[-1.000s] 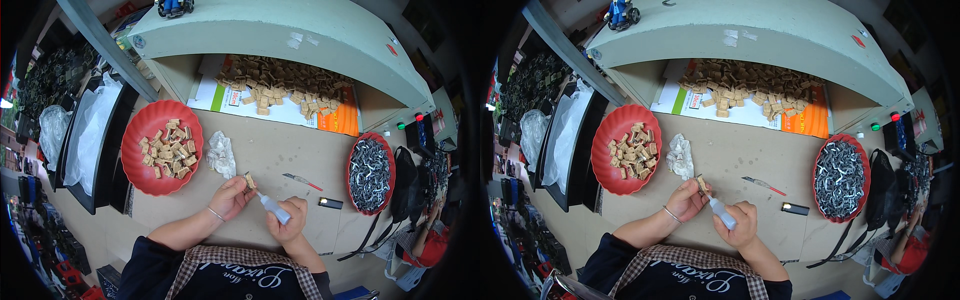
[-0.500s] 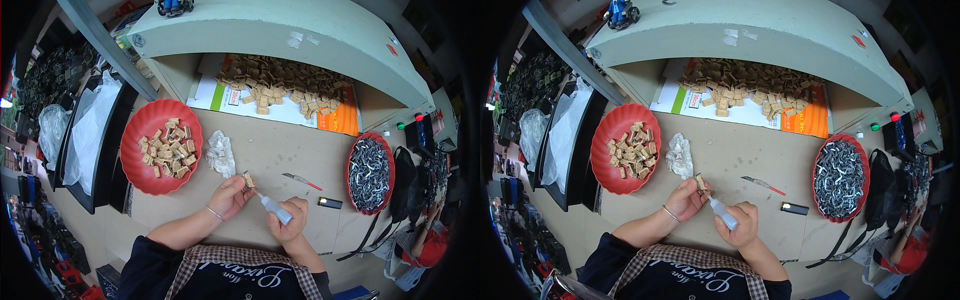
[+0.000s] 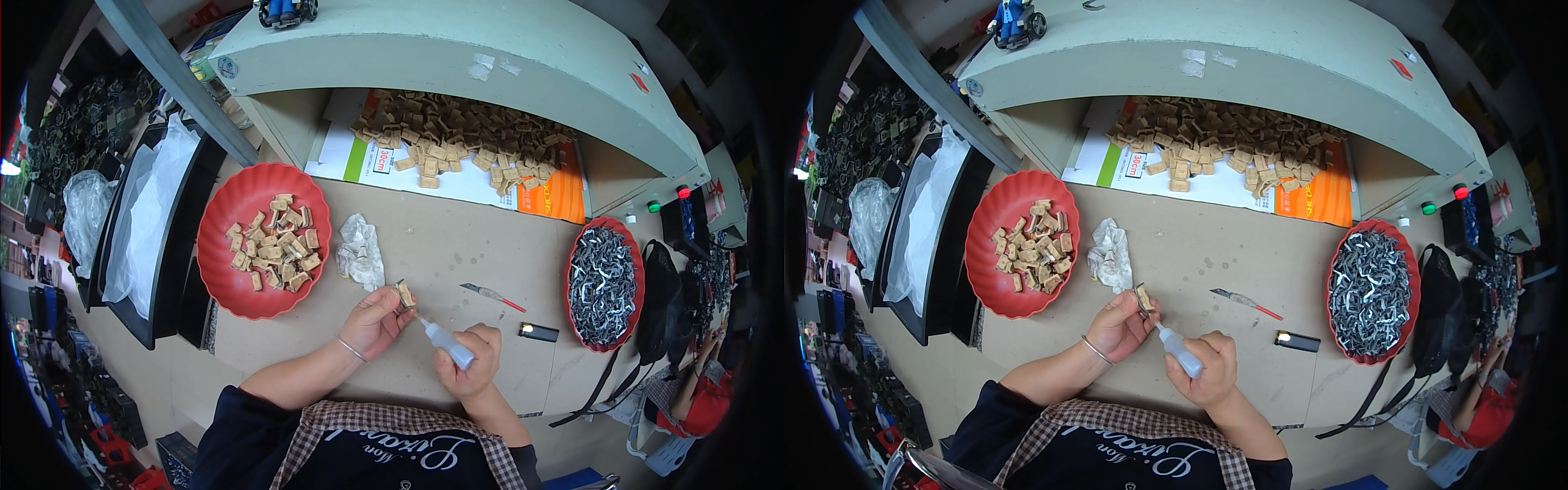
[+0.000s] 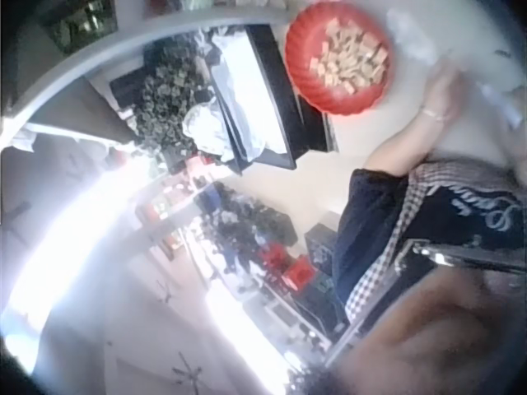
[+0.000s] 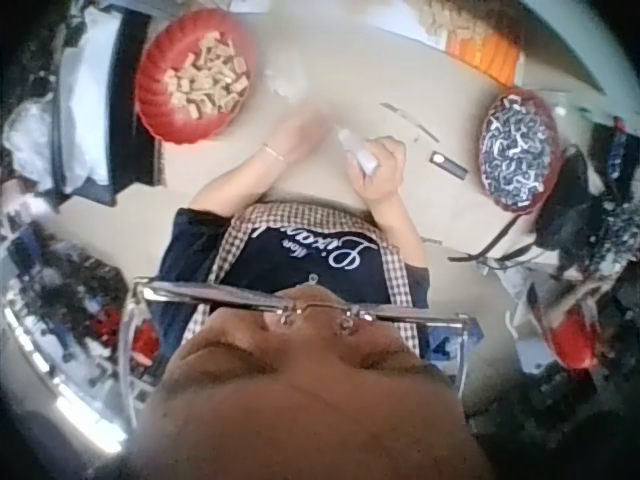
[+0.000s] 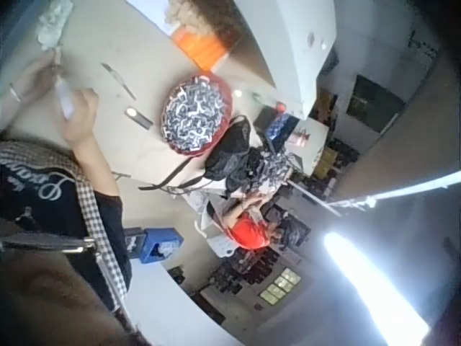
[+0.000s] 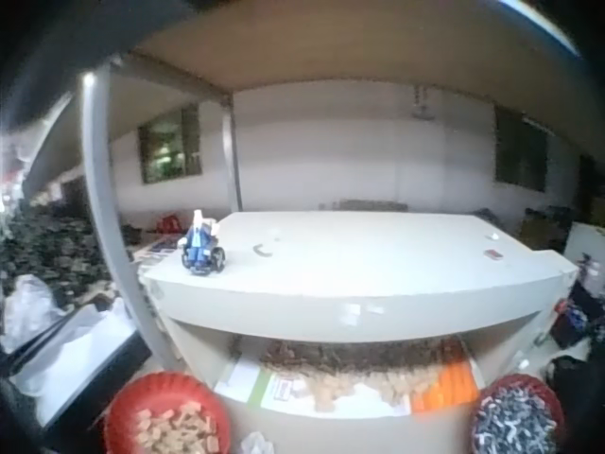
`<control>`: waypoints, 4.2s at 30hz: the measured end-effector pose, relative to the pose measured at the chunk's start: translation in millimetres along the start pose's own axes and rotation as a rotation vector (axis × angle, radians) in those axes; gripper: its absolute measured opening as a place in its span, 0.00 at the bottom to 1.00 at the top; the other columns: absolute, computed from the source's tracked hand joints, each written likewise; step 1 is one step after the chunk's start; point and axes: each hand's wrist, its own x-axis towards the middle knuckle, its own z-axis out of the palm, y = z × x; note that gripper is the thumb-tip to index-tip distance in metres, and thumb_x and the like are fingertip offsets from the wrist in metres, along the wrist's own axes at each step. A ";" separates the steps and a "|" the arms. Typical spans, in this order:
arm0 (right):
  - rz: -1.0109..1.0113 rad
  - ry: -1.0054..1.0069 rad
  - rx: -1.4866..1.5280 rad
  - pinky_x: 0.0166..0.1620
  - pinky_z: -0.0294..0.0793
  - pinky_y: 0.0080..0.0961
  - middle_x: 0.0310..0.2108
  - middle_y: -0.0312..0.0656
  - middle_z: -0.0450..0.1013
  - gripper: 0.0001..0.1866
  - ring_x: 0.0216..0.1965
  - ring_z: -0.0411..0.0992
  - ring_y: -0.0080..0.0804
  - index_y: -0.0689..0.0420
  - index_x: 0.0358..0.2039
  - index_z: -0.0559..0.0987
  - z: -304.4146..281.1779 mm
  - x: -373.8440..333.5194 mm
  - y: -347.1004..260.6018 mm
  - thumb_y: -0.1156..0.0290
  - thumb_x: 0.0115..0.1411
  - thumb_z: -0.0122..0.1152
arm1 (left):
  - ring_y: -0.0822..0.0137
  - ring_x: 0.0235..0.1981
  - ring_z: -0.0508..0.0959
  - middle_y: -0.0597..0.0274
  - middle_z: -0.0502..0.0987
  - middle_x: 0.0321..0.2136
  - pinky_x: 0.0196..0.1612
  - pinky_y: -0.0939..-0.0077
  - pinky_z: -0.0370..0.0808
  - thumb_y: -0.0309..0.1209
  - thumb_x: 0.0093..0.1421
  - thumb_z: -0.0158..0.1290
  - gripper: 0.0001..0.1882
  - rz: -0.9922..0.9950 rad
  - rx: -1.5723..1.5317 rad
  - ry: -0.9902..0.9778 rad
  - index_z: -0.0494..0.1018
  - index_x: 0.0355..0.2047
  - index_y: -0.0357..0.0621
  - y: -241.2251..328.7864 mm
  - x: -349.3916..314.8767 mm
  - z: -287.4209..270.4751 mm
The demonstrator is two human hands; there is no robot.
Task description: The person applies glue from a squeeze bottle onto small blocks to assemble components by hand, then reaches into a bowl of metal fasteners.
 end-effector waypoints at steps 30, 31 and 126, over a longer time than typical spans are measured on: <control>1.037 0.503 1.024 0.17 0.58 0.11 0.22 0.31 0.63 0.12 0.19 0.57 0.15 0.55 0.33 0.67 -1.1 15.8 21.5 0.60 0.56 0.48 | 0.67 0.34 0.69 0.62 0.72 0.27 0.44 0.70 0.62 0.31 0.54 0.47 0.06 -0.001 0.130 -0.066 0.71 0.31 0.43 -0.2 -3.1 0.0; 1.058 0.501 1.069 0.18 0.58 0.11 0.23 0.31 0.64 0.12 0.19 0.58 0.15 0.55 0.33 0.67 -1.6 16.1 21.8 0.60 0.56 0.48 | 0.67 0.34 0.69 0.62 0.72 0.27 0.44 0.70 0.62 0.31 0.54 0.47 0.06 -0.001 0.126 -0.066 0.71 0.31 0.43 0.1 -3.3 1.5; 1.169 -0.075 1.100 0.24 0.67 0.20 0.26 0.38 0.67 0.07 0.24 0.68 0.25 0.58 0.30 0.67 11.4 6.5 36.9 0.82 0.49 0.50 | 0.56 0.33 0.68 0.57 0.70 0.29 0.37 0.67 0.65 0.24 0.42 0.55 0.11 1.133 2.189 0.551 0.69 0.29 0.38 113.8 -60.0 17.1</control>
